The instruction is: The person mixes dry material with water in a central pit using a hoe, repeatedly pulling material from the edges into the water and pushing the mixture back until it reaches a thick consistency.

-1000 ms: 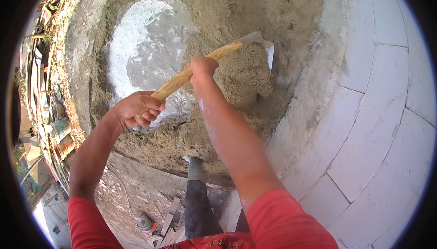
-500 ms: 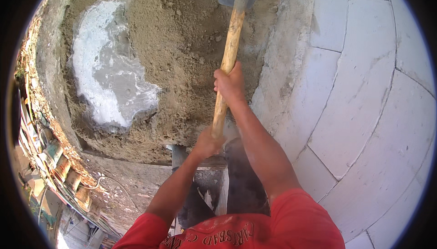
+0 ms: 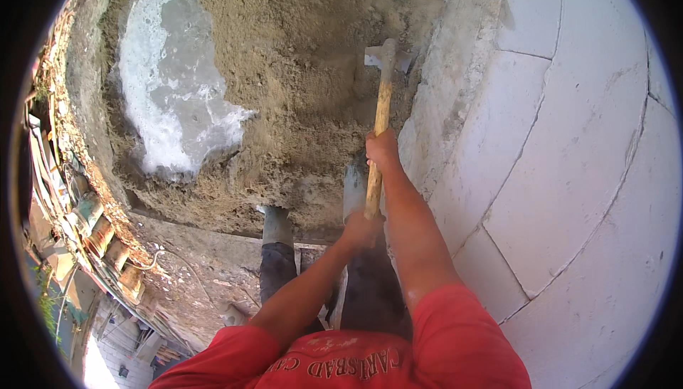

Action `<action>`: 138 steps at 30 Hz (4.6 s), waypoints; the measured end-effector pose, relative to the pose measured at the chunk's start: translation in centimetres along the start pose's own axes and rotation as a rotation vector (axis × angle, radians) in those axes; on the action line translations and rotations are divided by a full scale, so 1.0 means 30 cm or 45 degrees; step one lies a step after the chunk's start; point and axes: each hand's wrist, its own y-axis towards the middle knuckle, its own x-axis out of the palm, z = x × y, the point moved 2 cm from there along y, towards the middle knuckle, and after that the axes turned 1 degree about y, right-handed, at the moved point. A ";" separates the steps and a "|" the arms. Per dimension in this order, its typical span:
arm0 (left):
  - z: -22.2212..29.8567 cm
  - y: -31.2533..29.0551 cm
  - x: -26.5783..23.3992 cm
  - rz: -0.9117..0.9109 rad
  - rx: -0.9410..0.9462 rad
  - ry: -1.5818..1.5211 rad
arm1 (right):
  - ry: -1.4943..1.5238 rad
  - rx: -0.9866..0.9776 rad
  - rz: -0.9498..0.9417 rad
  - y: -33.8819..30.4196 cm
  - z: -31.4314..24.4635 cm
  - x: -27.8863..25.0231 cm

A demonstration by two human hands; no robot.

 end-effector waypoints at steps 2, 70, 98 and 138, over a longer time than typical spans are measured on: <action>-0.139 -0.029 -0.008 0.008 -0.002 -0.073 | 0.013 0.060 -0.008 -0.072 0.079 0.056; -0.356 -0.442 -0.708 -0.190 -0.115 -0.072 | 0.916 0.237 -0.211 -0.393 0.341 0.620; 0.352 -0.147 -0.243 0.027 0.301 0.032 | 0.340 -0.311 0.112 0.047 -0.409 0.066; 0.108 -0.221 -0.317 0.397 0.487 0.622 | 0.823 -0.225 -0.123 -0.190 -0.283 0.119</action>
